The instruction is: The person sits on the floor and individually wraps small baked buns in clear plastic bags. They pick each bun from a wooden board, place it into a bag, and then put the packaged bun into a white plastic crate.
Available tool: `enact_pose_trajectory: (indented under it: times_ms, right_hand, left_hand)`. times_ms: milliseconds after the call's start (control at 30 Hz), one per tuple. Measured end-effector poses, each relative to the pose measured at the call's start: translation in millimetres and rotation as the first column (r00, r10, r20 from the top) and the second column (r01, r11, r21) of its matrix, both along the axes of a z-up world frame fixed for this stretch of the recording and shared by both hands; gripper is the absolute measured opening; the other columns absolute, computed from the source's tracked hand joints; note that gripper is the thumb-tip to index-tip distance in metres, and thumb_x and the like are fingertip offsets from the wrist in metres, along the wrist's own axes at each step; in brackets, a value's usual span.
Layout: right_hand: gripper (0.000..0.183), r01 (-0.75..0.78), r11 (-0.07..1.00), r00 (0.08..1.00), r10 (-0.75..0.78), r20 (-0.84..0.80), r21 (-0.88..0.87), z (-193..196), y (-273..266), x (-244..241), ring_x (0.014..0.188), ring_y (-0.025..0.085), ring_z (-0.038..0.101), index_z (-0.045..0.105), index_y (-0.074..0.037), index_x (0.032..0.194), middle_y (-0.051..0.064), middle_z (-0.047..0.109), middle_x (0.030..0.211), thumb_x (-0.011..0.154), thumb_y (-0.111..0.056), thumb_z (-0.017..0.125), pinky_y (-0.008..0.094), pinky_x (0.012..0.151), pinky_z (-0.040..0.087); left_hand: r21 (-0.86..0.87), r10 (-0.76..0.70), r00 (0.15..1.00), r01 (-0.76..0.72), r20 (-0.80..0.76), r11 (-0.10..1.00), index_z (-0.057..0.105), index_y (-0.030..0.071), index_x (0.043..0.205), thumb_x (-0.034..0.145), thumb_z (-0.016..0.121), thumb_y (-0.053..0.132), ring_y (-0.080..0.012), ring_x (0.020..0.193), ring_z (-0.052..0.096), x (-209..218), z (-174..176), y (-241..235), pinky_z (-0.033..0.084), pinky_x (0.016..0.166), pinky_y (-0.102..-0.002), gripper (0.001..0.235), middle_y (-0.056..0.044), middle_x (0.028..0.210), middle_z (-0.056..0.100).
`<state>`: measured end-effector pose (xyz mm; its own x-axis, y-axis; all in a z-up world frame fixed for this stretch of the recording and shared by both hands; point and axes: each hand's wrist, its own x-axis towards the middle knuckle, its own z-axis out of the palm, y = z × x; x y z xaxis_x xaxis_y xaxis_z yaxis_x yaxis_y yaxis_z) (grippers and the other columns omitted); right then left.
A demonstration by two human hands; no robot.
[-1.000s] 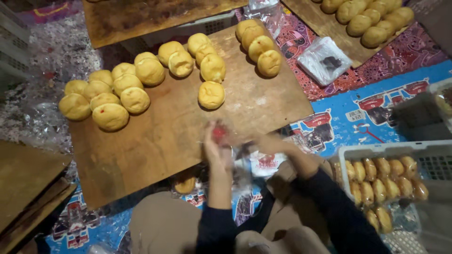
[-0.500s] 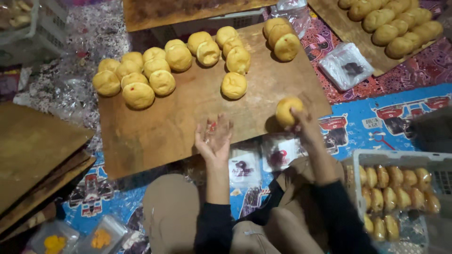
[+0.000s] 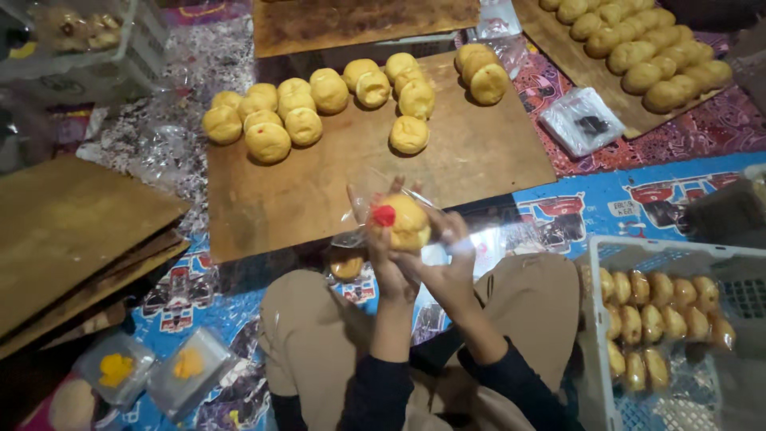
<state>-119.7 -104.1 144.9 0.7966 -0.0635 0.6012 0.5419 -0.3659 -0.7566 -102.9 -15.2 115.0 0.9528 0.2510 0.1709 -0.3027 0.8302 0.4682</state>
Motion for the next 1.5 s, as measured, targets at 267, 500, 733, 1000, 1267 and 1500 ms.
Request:
enact_pose_trajectory:
  times_ms: [267,500,733,1000,1267,1500]
  right_hand:
    - [0.037,-0.109,0.993,0.994,0.109,0.002,0.044,-0.9,1.1,-26.2,0.099,0.021,0.068,0.072,-0.005,0.127,0.010,0.068,0.108,0.091,-0.003,0.073,0.035,0.093,0.056]
    - [0.026,-0.667,0.706,0.736,0.575,-0.357,-0.238,0.2,-52.8,-12.5,0.087,0.025,0.076,0.075,-0.005,0.109,0.013,0.078,0.100,0.083,-0.006,0.080,0.036,0.076,0.060]
    - [0.022,-0.615,0.780,0.732,0.619,-0.286,0.116,42.9,-80.1,-25.1,0.081,0.023,0.076,0.077,-0.006,0.114,0.009,0.079,0.091,0.095,-0.008,0.066,0.034,0.073,0.060]
    - [0.026,-0.447,0.875,0.874,0.471,0.116,-0.186,56.6,-32.4,-26.8,0.088,0.024,0.060,0.080,-0.011,0.093,0.005,0.068,0.090,0.073,-0.022,0.090,0.036,0.081,0.046]
    - [0.021,-0.524,0.821,0.832,0.550,0.069,-0.227,51.0,-22.5,-25.1,0.097,0.022,0.061,0.078,-0.013,0.093,0.000,0.066,0.101,0.078,-0.020,0.090,0.037,0.088,0.044]
    - [0.045,-0.278,0.669,0.911,0.411,0.030,-0.690,17.8,-12.0,-17.5,0.113,0.023,0.054,0.058,-0.015,0.115,0.001,0.052,0.121,0.082,-0.025,0.086,0.040,0.097,0.042]
  left_hand:
    - [0.028,0.075,0.964,-0.070,-0.255,0.997,0.032,0.023,0.159,0.095,0.068,0.035,-0.0232,0.133,0.050,-24.3,-67.6,3.3,0.041,0.108,-0.043,0.075,-0.005,0.155,0.042]
    - [0.873,0.058,0.992,-0.123,0.108,0.472,0.059,0.012,0.128,0.102,0.061,0.020,-0.0230,0.124,0.056,-47.3,-44.0,52.3,0.031,0.120,-0.038,0.027,-0.005,0.128,0.061]
    - [0.908,-0.116,0.904,-0.418,0.412,-0.034,0.077,0.004,0.094,0.083,0.080,0.008,-0.0274,0.080,0.066,-75.8,58.6,86.9,0.053,0.072,-0.038,0.013,-0.010,0.088,0.073]
    - [0.741,-0.035,0.749,-0.660,0.661,-0.128,0.066,-0.006,0.107,0.086,0.082,-0.004,-0.0256,0.082,0.074,-100.3,108.5,76.9,0.060,0.068,-0.033,0.026,-0.014,0.096,0.072]
    - [0.806,0.061,0.809,-0.571,0.585,-0.158,0.064,-0.008,0.110,0.087,0.084,-0.004,-0.0248,0.085,0.075,-105.4,87.7,91.7,0.061,0.068,-0.034,0.031,-0.013,0.097,0.073]
    - [0.698,-0.057,0.753,-0.633,0.655,-0.335,0.068,-0.005,0.098,0.088,0.068,-0.002,-0.0314,0.095,0.072,-109.4,81.5,124.7,0.060,0.085,-0.043,0.010,-0.016,0.104,0.074]
